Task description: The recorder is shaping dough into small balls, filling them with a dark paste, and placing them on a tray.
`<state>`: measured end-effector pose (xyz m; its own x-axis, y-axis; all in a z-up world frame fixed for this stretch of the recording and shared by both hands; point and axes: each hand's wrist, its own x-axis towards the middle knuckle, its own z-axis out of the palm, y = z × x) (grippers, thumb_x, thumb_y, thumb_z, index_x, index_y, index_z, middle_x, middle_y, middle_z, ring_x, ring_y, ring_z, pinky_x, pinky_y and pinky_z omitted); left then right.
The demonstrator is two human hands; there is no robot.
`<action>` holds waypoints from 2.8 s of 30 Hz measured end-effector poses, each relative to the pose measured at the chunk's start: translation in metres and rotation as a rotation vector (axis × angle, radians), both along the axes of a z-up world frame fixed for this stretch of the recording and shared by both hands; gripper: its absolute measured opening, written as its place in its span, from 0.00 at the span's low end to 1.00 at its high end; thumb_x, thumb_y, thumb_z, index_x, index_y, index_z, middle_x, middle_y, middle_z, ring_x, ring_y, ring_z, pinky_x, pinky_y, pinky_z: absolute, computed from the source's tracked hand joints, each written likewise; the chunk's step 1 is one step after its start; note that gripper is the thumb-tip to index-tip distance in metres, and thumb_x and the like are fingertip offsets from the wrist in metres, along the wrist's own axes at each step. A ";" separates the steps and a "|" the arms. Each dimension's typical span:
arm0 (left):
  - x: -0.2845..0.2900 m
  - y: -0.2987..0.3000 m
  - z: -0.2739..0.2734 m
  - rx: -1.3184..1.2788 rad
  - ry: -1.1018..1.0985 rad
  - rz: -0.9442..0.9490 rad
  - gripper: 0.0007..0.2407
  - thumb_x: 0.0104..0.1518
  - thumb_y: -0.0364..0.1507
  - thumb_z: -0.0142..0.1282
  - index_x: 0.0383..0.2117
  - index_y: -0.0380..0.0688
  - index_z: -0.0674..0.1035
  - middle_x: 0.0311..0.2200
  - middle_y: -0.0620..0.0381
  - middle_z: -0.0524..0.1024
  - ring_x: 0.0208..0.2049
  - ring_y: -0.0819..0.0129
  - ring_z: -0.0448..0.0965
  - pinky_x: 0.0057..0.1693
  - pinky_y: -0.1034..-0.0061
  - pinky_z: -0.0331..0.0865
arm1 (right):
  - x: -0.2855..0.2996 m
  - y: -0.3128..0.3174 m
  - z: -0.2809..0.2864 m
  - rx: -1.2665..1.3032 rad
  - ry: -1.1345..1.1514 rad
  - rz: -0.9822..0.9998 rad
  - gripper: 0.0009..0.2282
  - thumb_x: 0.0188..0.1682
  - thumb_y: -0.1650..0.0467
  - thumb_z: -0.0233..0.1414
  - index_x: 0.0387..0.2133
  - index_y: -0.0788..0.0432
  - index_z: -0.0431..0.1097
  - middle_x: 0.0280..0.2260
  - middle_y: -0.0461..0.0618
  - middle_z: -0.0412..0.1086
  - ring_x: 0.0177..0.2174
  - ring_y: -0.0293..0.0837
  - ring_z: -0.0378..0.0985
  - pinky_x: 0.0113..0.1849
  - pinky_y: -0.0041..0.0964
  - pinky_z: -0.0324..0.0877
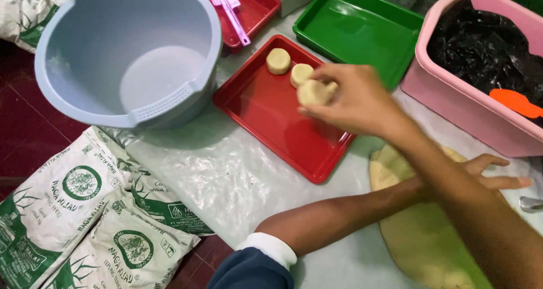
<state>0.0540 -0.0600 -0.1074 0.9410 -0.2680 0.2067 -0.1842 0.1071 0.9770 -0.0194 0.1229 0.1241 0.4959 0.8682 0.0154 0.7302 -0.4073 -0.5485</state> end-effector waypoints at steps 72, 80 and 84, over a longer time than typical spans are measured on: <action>-0.083 0.051 0.127 0.421 -0.291 0.417 0.14 0.55 0.36 0.56 0.45 0.47 0.77 0.37 0.47 0.83 0.42 0.48 0.84 0.49 0.58 0.78 | 0.020 -0.304 -0.125 0.037 -0.509 -0.614 0.08 0.38 0.73 0.48 0.30 0.58 0.73 0.28 0.53 0.68 0.37 0.59 0.77 0.38 0.54 0.75; -0.084 0.051 0.128 0.522 -0.299 0.350 0.17 0.58 0.39 0.53 0.50 0.46 0.73 0.42 0.45 0.81 0.47 0.47 0.82 0.54 0.56 0.74 | 0.021 -0.305 -0.121 0.142 -0.472 -0.624 0.03 0.41 0.74 0.48 0.25 0.59 0.70 0.24 0.54 0.63 0.32 0.63 0.74 0.37 0.53 0.70; -0.090 0.051 0.142 0.561 -0.346 0.159 0.24 0.64 0.41 0.47 0.59 0.34 0.65 0.49 0.31 0.75 0.55 0.37 0.74 0.64 0.48 0.62 | 0.015 -0.304 -0.123 0.205 -0.461 -0.641 0.02 0.44 0.74 0.48 0.26 0.60 0.67 0.26 0.52 0.63 0.33 0.61 0.74 0.38 0.49 0.71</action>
<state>-0.0359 -0.0091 0.0343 0.8823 -0.2866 0.3733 -0.4681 -0.4528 0.7588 -0.0044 -0.1806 0.0016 0.8005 0.3755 0.4672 0.5597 -0.7470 -0.3587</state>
